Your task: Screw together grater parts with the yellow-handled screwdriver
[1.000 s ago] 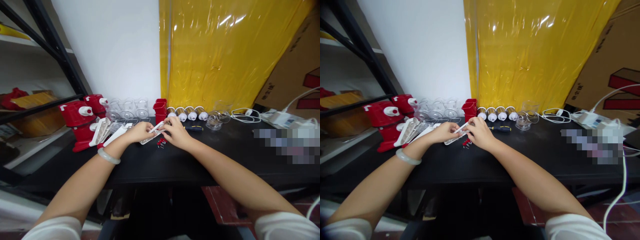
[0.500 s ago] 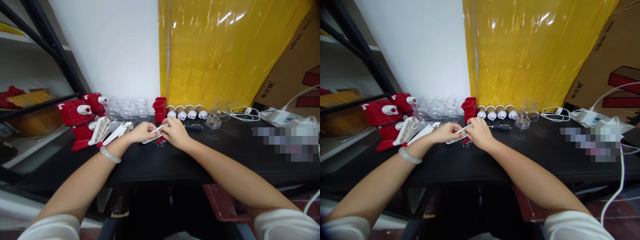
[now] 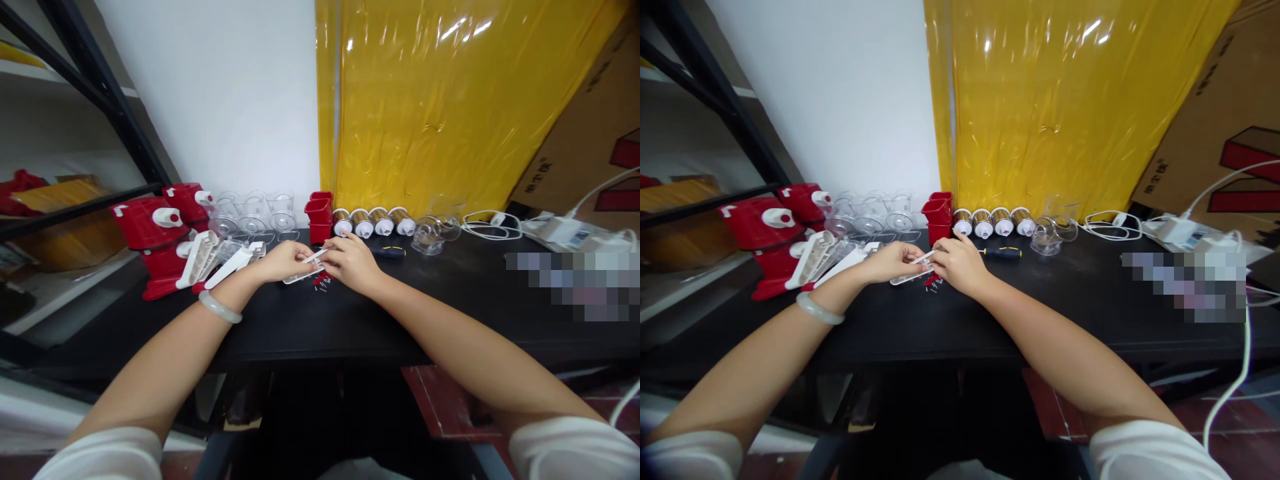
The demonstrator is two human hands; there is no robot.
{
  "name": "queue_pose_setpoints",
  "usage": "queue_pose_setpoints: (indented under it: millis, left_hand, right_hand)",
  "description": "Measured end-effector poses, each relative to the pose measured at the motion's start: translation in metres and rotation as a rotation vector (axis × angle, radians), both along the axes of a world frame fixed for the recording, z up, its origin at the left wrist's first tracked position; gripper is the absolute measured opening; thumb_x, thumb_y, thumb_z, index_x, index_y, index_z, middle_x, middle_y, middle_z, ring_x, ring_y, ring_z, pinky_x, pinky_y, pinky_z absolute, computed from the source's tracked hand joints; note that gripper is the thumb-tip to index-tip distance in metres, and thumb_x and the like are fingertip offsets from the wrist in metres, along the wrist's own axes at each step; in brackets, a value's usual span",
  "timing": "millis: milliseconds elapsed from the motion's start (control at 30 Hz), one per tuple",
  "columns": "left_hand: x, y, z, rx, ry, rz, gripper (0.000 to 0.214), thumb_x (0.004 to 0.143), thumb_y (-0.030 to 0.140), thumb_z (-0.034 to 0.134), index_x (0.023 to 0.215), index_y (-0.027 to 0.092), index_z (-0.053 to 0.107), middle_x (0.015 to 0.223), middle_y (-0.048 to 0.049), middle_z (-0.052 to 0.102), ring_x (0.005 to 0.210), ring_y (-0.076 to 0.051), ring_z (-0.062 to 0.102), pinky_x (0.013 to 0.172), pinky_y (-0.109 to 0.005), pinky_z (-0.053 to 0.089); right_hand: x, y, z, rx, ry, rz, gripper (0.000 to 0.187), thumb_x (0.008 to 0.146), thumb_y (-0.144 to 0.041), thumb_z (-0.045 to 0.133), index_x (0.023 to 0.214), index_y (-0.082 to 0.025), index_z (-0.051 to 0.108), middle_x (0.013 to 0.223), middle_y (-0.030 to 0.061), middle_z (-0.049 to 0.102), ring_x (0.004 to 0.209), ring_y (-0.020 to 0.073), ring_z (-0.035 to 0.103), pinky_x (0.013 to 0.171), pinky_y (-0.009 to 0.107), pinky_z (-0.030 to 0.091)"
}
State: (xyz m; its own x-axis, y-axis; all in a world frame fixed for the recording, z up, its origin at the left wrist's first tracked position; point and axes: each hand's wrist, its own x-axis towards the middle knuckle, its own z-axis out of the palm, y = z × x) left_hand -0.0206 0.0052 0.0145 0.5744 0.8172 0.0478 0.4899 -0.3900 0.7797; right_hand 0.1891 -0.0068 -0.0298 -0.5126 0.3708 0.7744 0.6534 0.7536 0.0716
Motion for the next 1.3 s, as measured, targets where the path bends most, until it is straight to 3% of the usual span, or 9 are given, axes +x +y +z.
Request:
queue_pose_setpoints:
  millis: [367, 533, 800, 967, 1167, 1300]
  left_hand:
    - [-0.003, 0.003, -0.002, 0.005, -0.009, -0.012, 0.034, 0.070, 0.040, 0.076, 0.090, 0.012, 0.073, 0.079, -0.0059, 0.074, 0.065, -0.015, 0.063, 0.060, -0.024, 0.043]
    - [0.002, 0.003, -0.005, 0.079, -0.046, 0.068, 0.026, 0.068, 0.033, 0.073, 0.084, 0.013, 0.071, 0.080, -0.0059, 0.075, 0.070, -0.017, 0.066, 0.063, -0.025, 0.047]
    - [0.004, 0.004, -0.013, 0.276, 0.038, 0.160, 0.029, 0.075, 0.040, 0.067, 0.088, 0.015, 0.072, 0.082, -0.0077, 0.076, 0.076, -0.022, 0.070, 0.066, -0.028, 0.051]
    - [0.004, 0.002, -0.013, 0.345, 0.108, 0.144, 0.028, 0.078, 0.040, 0.065, 0.090, 0.016, 0.072, 0.082, -0.0069, 0.076, 0.073, -0.021, 0.070, 0.063, -0.027, 0.049]
    - [0.004, 0.001, -0.013, 0.335, 0.044, 0.095, 0.032, 0.081, 0.043, 0.064, 0.095, 0.016, 0.071, 0.086, -0.0065, 0.076, 0.075, -0.020, 0.070, 0.067, -0.028, 0.050]
    - [0.004, 0.000, -0.011, 0.357, 0.044, 0.042, 0.033, 0.083, 0.044, 0.063, 0.098, 0.016, 0.070, 0.088, -0.0061, 0.075, 0.078, -0.020, 0.069, 0.070, -0.029, 0.050]
  right_hand:
    - [-0.002, 0.001, -0.004, -0.049, 0.076, 0.057, 0.011, 0.089, -0.022, 0.062, 0.091, -0.022, 0.073, 0.107, 0.0093, 0.068, 0.104, 0.0236, 0.065, 0.105, 0.049, 0.042]
    - [-0.002, -0.002, 0.001, -0.039, 0.052, 0.068, 0.013, 0.092, -0.027, 0.061, 0.090, -0.026, 0.074, 0.108, 0.0053, 0.071, 0.118, 0.0260, 0.060, 0.109, 0.053, 0.037]
    - [-0.001, -0.003, 0.002, -0.099, 0.091, -0.017, 0.010, 0.087, -0.030, 0.068, 0.086, -0.022, 0.074, 0.114, 0.0102, 0.064, 0.110, 0.0280, 0.054, 0.090, 0.046, 0.047]
    - [-0.001, -0.003, 0.002, -0.175, 0.175, 0.002, 0.005, 0.085, -0.024, 0.067, 0.088, -0.023, 0.070, 0.112, 0.0103, 0.056, 0.110, 0.0276, 0.049, 0.093, 0.047, 0.046]
    - [-0.001, 0.008, -0.002, -0.306, 0.504, -0.031, 0.035, 0.078, -0.022, 0.066, 0.112, -0.019, 0.057, 0.111, 0.0127, 0.056, 0.111, 0.0282, 0.053, 0.099, 0.048, 0.044]
    - [0.002, 0.015, -0.006, -0.495, 0.562, 0.064, 0.050, 0.075, -0.028, 0.069, 0.121, -0.018, 0.051, 0.119, 0.0131, 0.060, 0.109, 0.0264, 0.059, 0.097, 0.045, 0.046]
